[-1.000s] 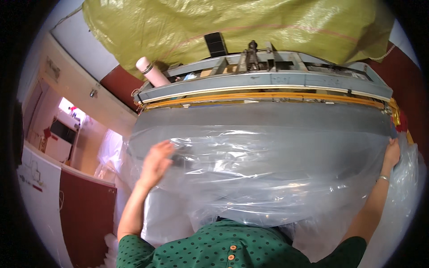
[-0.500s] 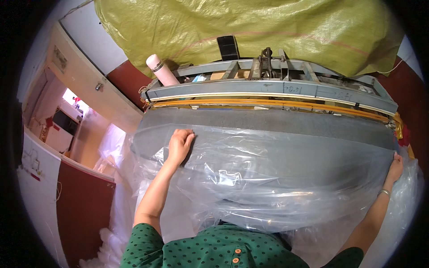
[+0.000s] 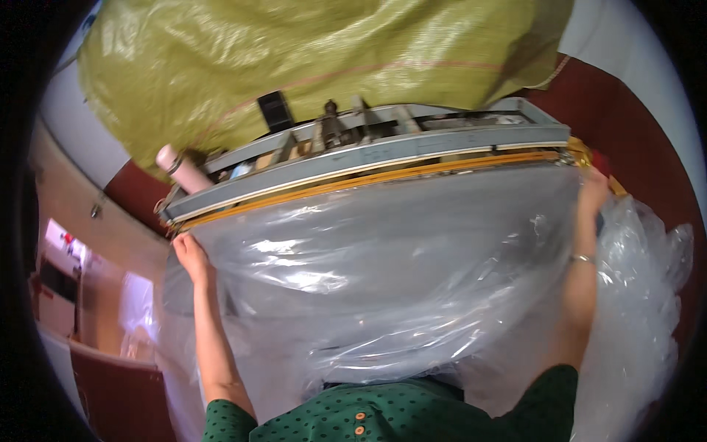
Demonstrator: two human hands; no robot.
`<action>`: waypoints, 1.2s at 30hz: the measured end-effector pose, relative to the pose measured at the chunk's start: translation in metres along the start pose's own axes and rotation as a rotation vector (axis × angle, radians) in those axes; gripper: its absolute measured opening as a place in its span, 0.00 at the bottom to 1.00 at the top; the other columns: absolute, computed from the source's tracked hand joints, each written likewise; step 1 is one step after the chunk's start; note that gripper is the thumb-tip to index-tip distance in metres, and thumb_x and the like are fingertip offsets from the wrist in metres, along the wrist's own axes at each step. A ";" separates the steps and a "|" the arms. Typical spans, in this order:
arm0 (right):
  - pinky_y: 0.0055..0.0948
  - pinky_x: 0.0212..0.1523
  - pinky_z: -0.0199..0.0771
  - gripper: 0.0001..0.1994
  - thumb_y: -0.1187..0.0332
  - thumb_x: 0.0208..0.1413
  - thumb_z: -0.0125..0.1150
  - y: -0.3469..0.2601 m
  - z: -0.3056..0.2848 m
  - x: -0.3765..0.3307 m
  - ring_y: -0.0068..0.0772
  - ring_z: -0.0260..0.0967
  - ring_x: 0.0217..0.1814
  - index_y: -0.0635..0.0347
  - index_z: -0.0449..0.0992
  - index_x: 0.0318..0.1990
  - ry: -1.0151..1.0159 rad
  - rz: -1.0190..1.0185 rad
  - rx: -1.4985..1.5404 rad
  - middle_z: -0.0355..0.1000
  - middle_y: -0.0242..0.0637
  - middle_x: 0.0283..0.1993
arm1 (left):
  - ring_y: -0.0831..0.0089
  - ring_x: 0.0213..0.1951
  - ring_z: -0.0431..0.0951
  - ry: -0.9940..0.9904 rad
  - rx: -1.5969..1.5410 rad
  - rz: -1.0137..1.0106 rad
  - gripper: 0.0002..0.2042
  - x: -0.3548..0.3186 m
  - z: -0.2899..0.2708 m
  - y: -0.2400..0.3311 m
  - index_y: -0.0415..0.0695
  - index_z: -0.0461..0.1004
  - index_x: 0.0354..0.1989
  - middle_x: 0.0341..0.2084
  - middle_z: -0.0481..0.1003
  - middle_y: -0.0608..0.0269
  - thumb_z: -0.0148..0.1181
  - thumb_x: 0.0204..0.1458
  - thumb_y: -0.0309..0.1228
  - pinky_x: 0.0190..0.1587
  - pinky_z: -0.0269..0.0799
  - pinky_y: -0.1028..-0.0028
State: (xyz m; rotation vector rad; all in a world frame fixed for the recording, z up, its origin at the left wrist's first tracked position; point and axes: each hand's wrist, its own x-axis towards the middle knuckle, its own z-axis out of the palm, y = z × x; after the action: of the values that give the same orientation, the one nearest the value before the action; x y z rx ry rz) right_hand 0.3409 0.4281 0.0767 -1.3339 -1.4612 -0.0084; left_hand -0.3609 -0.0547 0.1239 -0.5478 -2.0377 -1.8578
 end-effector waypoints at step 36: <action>0.24 0.36 0.65 0.07 0.69 0.47 0.61 -0.058 -0.007 -0.027 0.24 0.66 0.32 0.63 0.73 0.30 -0.213 -0.127 0.221 0.70 0.31 0.27 | 0.57 0.27 0.66 -0.577 0.517 0.308 0.08 0.029 0.007 -0.053 0.37 0.63 0.28 0.22 0.67 0.51 0.45 0.55 0.28 0.33 0.62 0.64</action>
State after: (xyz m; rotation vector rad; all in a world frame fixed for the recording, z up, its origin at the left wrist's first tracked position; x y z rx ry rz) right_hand 0.2985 0.3835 0.0968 -1.0858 -1.6724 0.2125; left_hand -0.4124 -0.0503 0.0913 -1.2566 -2.4732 -1.0023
